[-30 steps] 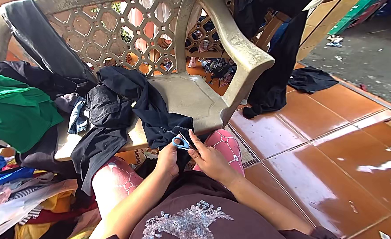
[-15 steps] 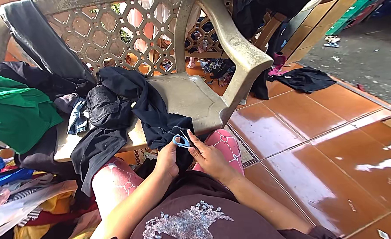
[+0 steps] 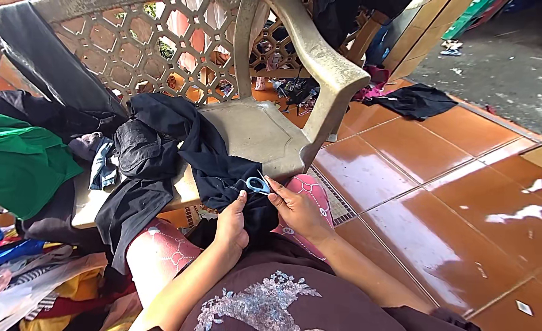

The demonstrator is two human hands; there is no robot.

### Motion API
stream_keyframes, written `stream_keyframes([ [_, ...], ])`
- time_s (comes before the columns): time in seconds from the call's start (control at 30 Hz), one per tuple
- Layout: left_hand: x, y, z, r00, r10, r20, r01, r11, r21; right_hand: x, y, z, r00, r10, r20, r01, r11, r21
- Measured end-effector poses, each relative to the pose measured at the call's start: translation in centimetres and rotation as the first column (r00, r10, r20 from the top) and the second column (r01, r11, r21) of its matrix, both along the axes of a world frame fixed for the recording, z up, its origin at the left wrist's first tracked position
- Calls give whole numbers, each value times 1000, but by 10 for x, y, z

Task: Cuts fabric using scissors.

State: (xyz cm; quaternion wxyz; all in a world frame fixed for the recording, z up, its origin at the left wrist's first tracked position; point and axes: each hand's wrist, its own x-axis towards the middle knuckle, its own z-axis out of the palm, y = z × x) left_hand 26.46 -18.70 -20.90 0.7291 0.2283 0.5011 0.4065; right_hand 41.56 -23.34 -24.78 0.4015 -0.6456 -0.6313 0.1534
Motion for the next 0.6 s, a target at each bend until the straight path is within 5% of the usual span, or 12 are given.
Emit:
stream_keyframes([
  [0.33, -8, 9, -7, 999, -33, -20, 34, 999, 35, -3, -5, 3, 988, 72, -138, -86, 991, -102],
  [0.6, -9, 8, -6, 995, -34, 89, 26, 996, 86, -11, -2, 11, 985, 167, -51, -173, 970, -169],
])
